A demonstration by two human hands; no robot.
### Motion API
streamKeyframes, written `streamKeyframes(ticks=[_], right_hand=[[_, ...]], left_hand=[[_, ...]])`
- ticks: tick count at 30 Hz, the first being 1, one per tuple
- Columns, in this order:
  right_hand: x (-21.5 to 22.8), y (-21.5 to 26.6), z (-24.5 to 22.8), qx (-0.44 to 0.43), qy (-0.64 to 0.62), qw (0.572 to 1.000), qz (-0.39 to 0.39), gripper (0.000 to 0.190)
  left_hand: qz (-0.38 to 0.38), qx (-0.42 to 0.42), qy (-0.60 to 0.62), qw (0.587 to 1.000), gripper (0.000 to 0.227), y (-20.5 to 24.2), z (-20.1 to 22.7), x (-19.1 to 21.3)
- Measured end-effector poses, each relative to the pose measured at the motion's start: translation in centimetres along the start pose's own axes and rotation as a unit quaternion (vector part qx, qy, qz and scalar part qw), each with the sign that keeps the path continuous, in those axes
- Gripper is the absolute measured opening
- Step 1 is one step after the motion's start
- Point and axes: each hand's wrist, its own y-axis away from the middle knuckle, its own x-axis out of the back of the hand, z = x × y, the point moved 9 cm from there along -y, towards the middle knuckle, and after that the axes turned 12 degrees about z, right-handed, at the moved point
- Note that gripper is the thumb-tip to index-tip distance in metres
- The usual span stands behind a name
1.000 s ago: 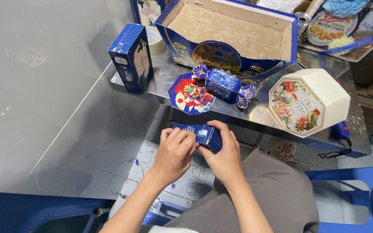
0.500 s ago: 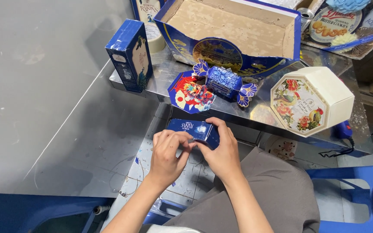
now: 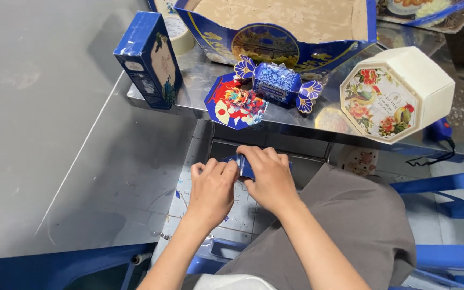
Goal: The person assembles a small blue rectangular box by folding its flaps and tucking them into slots. They then open the box to show the interior and close it again.
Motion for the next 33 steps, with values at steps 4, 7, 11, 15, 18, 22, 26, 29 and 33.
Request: streamKeyframes(ticks=[4, 7, 11, 15, 18, 22, 26, 29, 33], right_hand=[[-1.8, 0.0, -0.9, 0.027, 0.026, 0.998, -0.054, 0.069], [-2.3, -0.4, -1.3, 0.022, 0.042, 0.997, -0.063, 0.068], [-4.0, -1.3, 0.3, 0.013, 0.127, 0.989, -0.080, 0.071], [-2.6, -2.4, 1.4, -0.132, 0.024, 0.989, -0.055, 0.068], [-1.9, -2.8, 2.1, -0.201, -0.016, 0.979, -0.029, 0.067], [-3.6, -2.1, 2.9, -0.301, -0.121, 0.945, -0.032, 0.059], [-3.0, -2.7, 0.2, -0.293, -0.213, 0.932, -0.028, 0.068], [-3.5, -3.2, 0.0, -0.281, -0.249, 0.926, -0.037, 0.066], [-3.2, -3.8, 0.2, -0.239, -0.284, 0.928, -0.010, 0.066]], left_hand=[[-0.079, 0.080, 0.012, 0.994, 0.014, 0.7, -2.1, -1.5], [-0.084, 0.120, 0.041, 0.988, 0.014, 0.6, -2.7, -1.3], [-0.051, 0.135, 0.122, 0.982, 0.019, -0.1, -2.3, -0.2], [0.003, 0.199, 0.172, 0.965, 0.016, -1.2, -5.9, 1.1], [-0.017, 0.246, 0.157, 0.956, 0.012, -0.8, -9.1, 1.1], [-0.136, 0.306, 0.100, 0.937, 0.030, 3.1, -13.5, -1.1], [-0.055, 0.295, 0.119, 0.947, 0.015, 1.7, -13.6, 1.7], [0.068, 0.219, 0.127, 0.965, 0.021, 0.1, -13.4, 3.4], [0.098, 0.076, 0.158, 0.980, 0.027, -2.1, -10.9, 3.9]])
